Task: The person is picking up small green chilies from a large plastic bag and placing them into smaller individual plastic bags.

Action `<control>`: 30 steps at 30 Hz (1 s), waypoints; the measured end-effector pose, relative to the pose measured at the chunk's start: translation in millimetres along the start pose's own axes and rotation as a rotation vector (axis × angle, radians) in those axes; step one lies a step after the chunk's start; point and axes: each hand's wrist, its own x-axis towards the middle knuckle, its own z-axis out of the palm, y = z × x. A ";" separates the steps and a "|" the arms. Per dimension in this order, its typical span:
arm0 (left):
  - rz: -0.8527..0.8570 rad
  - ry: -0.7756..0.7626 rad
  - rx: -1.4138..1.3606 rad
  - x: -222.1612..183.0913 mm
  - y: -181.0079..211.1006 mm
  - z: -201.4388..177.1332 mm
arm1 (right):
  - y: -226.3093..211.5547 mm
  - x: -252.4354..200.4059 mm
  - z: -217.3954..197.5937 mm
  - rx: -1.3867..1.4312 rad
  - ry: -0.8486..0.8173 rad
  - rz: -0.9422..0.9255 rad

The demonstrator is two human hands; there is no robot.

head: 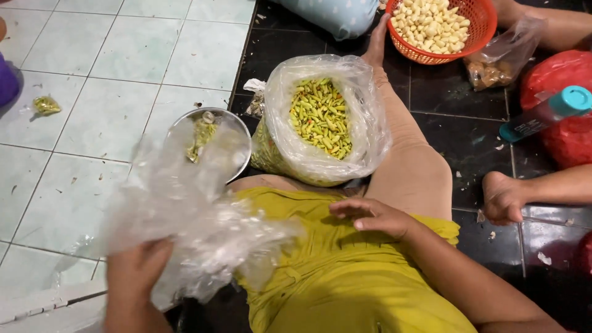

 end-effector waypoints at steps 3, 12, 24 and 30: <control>-0.434 -0.071 0.291 21.2 50.1 -35.0 | -6.7 7.0 22.4 -0.116 -0.069 0.181; -0.875 -0.741 0.505 24.2 -277.8 105.5 | -17.1 28.0 32.6 -0.376 -0.072 0.309; -0.388 -0.084 0.657 90.5 -127.1 0.4 | 15.5 26.9 25.5 -0.293 0.090 0.287; -0.517 -0.222 1.101 108.5 -227.0 72.7 | 4.2 19.2 34.0 -0.365 0.110 0.287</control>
